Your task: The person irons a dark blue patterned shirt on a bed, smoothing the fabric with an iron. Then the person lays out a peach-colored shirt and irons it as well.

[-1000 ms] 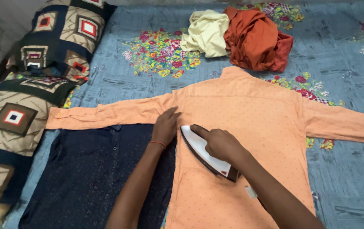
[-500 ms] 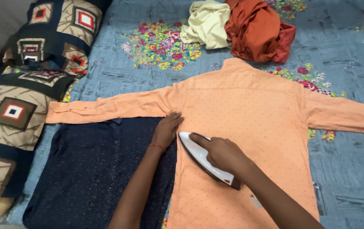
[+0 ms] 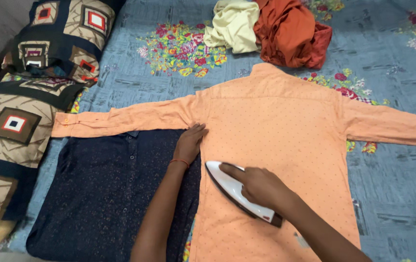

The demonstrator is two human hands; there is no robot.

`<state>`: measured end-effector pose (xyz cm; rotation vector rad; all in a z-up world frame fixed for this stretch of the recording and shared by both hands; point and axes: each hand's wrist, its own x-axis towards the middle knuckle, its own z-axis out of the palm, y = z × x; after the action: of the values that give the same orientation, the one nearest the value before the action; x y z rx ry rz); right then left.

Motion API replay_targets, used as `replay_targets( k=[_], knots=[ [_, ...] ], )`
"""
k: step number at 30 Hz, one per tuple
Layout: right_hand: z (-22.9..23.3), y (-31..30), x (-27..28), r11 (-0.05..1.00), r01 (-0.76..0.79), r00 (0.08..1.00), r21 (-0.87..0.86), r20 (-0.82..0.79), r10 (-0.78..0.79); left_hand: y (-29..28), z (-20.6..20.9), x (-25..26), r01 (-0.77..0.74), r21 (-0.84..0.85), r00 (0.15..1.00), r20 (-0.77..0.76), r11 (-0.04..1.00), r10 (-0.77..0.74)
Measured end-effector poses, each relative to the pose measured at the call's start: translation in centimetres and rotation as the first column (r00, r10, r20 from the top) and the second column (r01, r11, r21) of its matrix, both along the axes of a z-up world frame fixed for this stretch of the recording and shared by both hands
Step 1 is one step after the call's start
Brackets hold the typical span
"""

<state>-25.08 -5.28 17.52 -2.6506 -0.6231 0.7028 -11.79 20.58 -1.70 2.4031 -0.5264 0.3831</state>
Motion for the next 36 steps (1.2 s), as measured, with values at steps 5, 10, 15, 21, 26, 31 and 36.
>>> replay_targets(
  k=[5, 10, 15, 21, 26, 31, 36],
  knots=[
    [-0.7, 1.1, 1.3, 0.999, -0.029, 0.997, 0.019, 0.073, 0.027, -1.5, 1.2, -1.8, -0.051, 0.014, 0.995, 0.088, 0.999, 0.049],
    [-0.8, 0.6, 0.8, 0.994, -0.095, 0.988, 0.051, 0.129, 0.088, -2.3, 0.3, -4.4, -0.051, 0.008, 0.999, -0.019, 0.999, 0.051],
    [0.9, -1.1, -2.3, 0.989, -0.146, 0.989, 0.011, 0.033, 0.145, -1.1, 0.0, -4.6, -0.052, 0.032, 0.994, -0.099, 0.998, 0.055],
    [0.8, -0.2, -3.8, 0.998, -0.062, 0.998, -0.006, -0.023, 0.062, -1.2, 0.0, -5.2, -0.051, 0.006, 0.996, -0.067, 0.999, 0.052],
    [0.9, 1.0, -3.1, 0.997, -0.079, 0.997, 0.006, 0.003, 0.079, -1.1, 1.6, -5.3, 0.003, 0.151, 0.991, -0.132, 0.989, 0.017],
    [1.6, -0.4, -5.9, 0.991, -0.127, 0.991, -0.028, -0.031, 0.127, -1.1, 1.6, -6.3, 0.046, 0.296, 0.991, -0.133, 0.954, -0.006],
    [2.0, -1.0, -8.3, 0.993, -0.120, 0.989, -0.004, -0.082, 0.119, -1.2, 0.6, -6.3, 0.024, 0.299, 0.998, -0.062, 0.954, -0.005]
  ],
)
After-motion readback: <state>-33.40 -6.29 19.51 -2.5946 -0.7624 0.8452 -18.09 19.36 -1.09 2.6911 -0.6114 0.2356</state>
